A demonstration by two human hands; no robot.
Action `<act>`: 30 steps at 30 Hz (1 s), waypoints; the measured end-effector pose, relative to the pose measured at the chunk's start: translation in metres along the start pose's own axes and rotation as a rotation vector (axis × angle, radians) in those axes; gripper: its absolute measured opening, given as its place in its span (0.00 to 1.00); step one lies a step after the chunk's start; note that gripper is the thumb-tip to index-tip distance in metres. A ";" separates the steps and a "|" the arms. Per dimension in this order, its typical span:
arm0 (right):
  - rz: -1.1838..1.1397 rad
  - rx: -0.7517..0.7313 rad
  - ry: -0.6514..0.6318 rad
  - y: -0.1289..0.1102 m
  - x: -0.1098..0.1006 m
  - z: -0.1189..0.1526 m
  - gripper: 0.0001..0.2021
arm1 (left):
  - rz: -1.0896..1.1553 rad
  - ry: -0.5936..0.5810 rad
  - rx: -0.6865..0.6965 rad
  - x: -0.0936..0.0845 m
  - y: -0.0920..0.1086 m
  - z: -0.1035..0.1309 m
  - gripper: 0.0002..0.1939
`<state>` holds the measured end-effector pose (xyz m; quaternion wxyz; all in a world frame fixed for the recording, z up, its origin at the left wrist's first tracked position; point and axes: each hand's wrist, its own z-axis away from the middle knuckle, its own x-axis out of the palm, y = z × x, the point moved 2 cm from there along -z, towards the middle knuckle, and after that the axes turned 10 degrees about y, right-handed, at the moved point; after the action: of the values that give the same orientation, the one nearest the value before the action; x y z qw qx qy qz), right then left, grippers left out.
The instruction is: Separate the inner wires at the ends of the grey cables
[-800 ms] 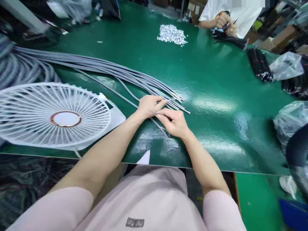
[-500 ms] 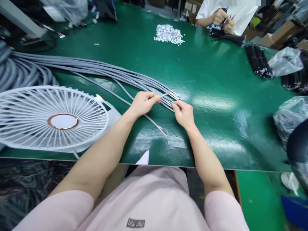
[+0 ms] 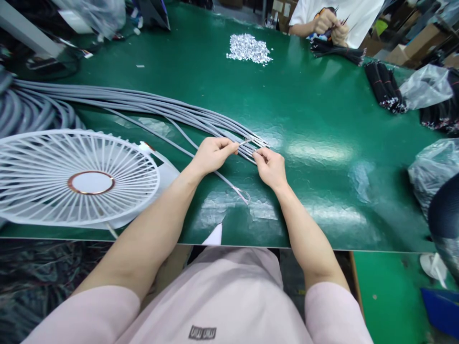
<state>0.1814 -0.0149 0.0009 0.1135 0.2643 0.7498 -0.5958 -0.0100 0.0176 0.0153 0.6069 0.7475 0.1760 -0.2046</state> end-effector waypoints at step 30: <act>0.439 -0.193 -0.026 -0.014 -0.046 0.003 0.12 | -0.166 -0.022 0.194 0.017 0.000 0.003 0.16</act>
<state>0.2122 -0.0322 0.0340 0.2744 0.4012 0.7264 -0.4859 0.0048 0.0150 0.0062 0.5148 0.7833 0.2101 -0.2781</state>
